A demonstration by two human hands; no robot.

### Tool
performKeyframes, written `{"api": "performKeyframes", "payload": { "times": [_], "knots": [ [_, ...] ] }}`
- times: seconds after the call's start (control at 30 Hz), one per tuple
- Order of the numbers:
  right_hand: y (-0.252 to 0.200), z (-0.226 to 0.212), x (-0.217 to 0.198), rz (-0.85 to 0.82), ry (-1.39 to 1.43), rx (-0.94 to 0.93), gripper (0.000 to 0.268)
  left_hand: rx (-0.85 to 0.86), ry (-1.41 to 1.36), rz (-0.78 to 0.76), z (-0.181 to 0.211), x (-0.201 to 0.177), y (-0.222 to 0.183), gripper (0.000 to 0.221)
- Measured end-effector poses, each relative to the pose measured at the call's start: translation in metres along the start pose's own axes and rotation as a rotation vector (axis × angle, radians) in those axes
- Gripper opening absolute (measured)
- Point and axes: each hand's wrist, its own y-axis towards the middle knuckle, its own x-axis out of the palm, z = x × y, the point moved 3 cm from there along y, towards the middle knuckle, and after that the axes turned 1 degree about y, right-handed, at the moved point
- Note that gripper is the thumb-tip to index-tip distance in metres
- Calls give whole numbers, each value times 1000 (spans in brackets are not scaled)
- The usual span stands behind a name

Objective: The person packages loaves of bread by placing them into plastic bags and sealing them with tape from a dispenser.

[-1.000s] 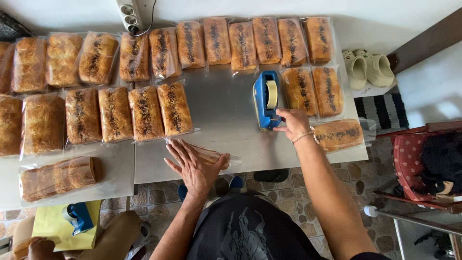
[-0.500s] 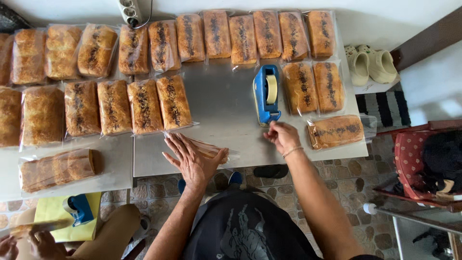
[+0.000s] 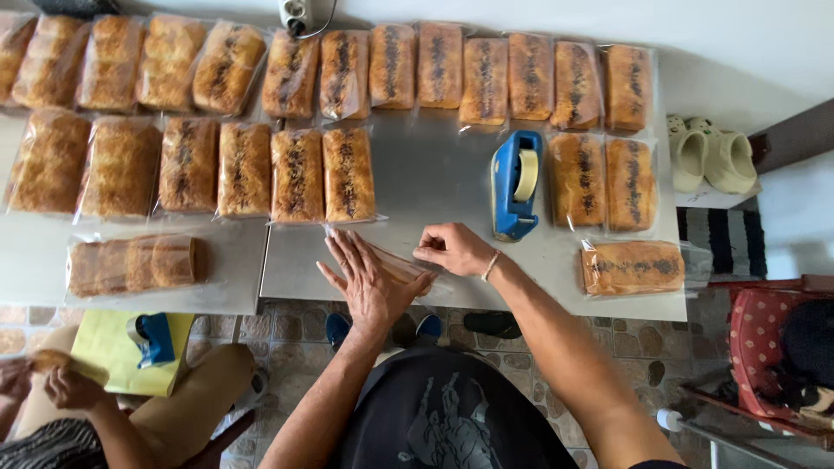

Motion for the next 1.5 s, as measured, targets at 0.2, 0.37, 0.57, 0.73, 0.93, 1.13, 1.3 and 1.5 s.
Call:
{"api": "performKeyframes", "payload": {
  "times": [0.2,0.37,0.57,0.73,0.93,1.13,1.3,1.5],
  "knots": [
    [10,1,21,-12,-206,-1,17,-24,23,-13,0,-2,1,158],
    [12,18,32,84,-270,57,22,17,15,39,-3,3,1,155],
    [14,35,30,78,-193,76,26,55,7,47,-6,6,2,156],
    [7,32,25,52,-25,125,25,49,-13,19,-4,1,2,155],
    [-11,83,11,65,-55,184,18,33,-35,-37,1,-8,4,156],
    [-20,8,24,119,-211,-173,20,33,-11,-49,0,0,5,155],
    [-13,-10,40,50,-360,-254,28,42,15,33,3,1,2,123],
    [-29,-36,43,160,-525,-193,30,105,117,143,-3,1,1,122]
  ]
}}
